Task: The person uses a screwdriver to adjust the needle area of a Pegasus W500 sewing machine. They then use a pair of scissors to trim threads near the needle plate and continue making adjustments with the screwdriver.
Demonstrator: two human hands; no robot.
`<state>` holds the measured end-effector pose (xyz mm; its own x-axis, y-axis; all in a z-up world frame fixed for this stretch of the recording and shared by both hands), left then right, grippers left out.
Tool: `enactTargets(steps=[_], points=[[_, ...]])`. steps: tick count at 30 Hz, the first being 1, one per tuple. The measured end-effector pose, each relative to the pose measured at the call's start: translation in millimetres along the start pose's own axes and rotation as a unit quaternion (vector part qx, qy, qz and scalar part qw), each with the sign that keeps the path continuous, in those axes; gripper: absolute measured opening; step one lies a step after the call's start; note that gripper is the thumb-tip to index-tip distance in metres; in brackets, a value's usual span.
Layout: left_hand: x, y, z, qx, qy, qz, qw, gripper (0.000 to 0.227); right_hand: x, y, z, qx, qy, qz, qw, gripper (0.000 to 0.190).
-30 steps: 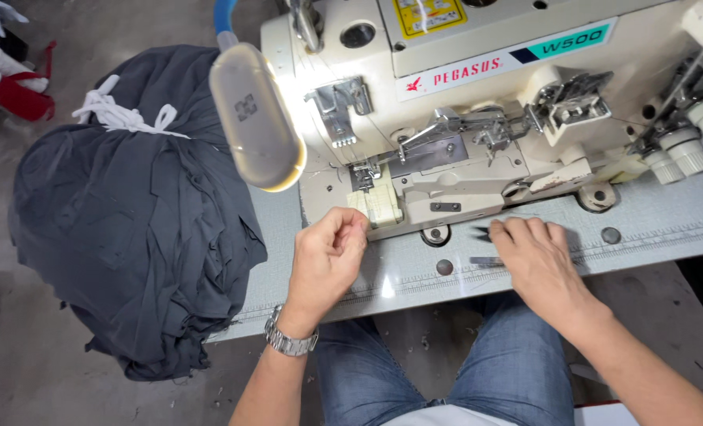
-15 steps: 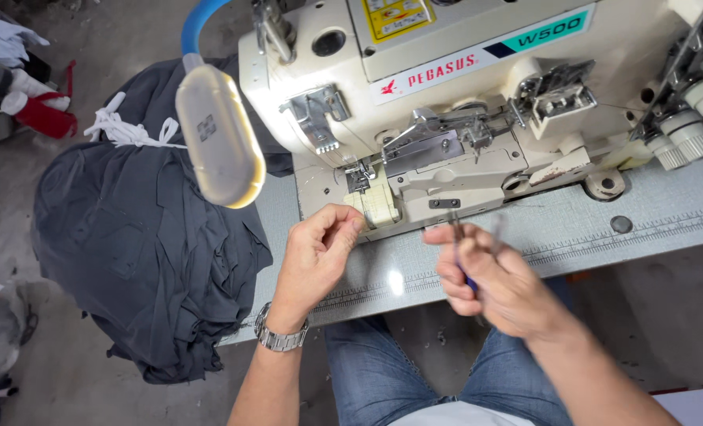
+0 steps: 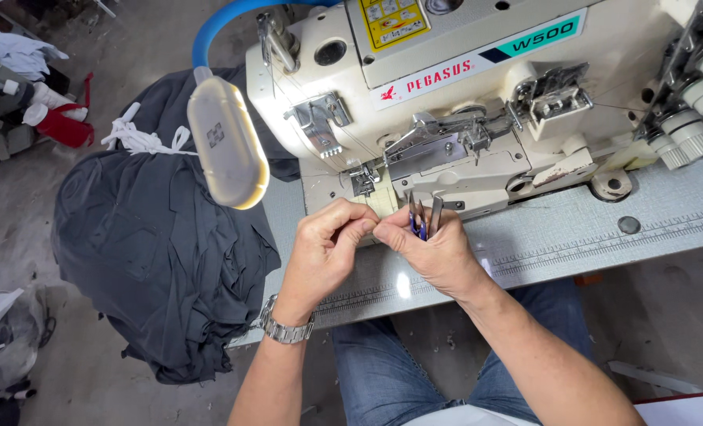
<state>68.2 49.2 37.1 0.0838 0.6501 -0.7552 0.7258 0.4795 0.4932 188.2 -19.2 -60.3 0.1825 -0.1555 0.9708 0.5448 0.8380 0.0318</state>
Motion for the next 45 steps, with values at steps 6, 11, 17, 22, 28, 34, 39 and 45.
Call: enactTargets(steps=[6, 11, 17, 22, 28, 34, 39, 45], points=[[19, 5, 5, -0.012, 0.032, 0.002, 0.999, 0.011, -3, 11, -16, -0.017, -0.051, -0.014, 0.998, 0.009], [26, 6, 7, -0.003, 0.083, -0.005, 0.997, 0.011, 32, 8, -27, -0.055, -0.281, -0.217, 0.933, 0.013], [30, 9, 9, -0.003, 0.13, -0.015, 0.991, 0.011, 14, 14, -57, -0.126, -0.327, -0.135, 0.927, 0.021], [36, 7, 10, 0.0, 0.131, -0.029, 0.991, 0.012, 1, -6, -65, -0.057, -0.219, 0.017, 0.974, 0.043], [36, 8, 8, -0.004, 0.12, -0.041, 0.992, 0.011, 3, -40, -43, 0.014, 0.022, 0.133, 0.991, 0.059], [34, 7, 8, -0.01, 0.102, -0.051, 0.993, 0.012, -39, -61, 14, 0.108, 0.313, 0.343, 0.879, 0.046], [36, 5, 7, -0.021, 0.095, -0.049, 0.994, 0.012, -56, -50, 32, 0.087, 0.369, 0.366, 0.85, 0.046], [33, 4, 7, -0.027, 0.094, -0.037, 0.995, 0.011, -55, -40, 45, 0.064, 0.365, 0.357, 0.858, 0.044]])
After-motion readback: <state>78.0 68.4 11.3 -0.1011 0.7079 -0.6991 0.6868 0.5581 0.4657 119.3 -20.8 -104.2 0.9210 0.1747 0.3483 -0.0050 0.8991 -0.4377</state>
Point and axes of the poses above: each hand's wrist, its own y-axis towards the middle knuckle, its own z-axis out of the palm, x = y × z, the point moved 8 cm from there along y, towards the middle knuckle, and after that the axes turned 7 degrees about z, right-handed, at the moved point
